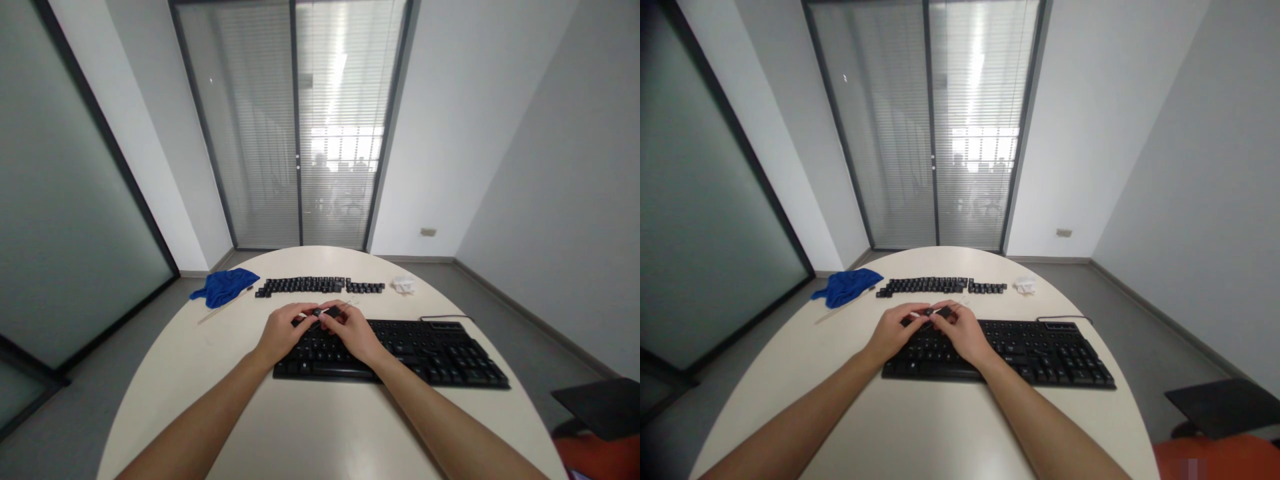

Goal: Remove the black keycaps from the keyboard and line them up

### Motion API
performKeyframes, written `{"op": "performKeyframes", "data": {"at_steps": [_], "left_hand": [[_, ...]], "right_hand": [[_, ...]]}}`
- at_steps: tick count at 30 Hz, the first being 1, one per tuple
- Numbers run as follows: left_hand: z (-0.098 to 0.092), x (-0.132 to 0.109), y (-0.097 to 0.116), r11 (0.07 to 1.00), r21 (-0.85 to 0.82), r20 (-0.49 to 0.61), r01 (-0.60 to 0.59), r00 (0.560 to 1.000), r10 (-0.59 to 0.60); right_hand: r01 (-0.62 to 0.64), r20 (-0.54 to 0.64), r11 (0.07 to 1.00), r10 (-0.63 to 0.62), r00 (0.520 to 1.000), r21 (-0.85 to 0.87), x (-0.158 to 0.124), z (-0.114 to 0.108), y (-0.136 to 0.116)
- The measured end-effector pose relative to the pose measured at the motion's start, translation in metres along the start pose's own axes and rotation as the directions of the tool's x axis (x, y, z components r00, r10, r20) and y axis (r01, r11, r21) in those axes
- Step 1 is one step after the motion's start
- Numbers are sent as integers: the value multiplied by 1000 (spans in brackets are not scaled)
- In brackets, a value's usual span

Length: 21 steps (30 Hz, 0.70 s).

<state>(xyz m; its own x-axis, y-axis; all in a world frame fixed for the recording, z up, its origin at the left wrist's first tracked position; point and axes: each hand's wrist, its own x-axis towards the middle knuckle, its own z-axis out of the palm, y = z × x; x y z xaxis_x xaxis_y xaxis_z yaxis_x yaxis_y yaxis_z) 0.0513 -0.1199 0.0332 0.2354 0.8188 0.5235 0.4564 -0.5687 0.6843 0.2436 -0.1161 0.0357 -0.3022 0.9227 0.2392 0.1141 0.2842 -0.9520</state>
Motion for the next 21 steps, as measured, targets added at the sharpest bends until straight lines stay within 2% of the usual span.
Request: {"op": "performKeyframes", "data": {"at_steps": [11, 21], "left_hand": [[1, 1, 0, 997, -67, -1, 35, 999, -35], [2, -1, -3, 1000, -13, 6, 21, 1000, -21]], "right_hand": [[14, -2, 1000, -14, 1000, -22, -1, 1, -3], [18, 4, 999, -18, 1000, -36, -1, 1, -5]]}}
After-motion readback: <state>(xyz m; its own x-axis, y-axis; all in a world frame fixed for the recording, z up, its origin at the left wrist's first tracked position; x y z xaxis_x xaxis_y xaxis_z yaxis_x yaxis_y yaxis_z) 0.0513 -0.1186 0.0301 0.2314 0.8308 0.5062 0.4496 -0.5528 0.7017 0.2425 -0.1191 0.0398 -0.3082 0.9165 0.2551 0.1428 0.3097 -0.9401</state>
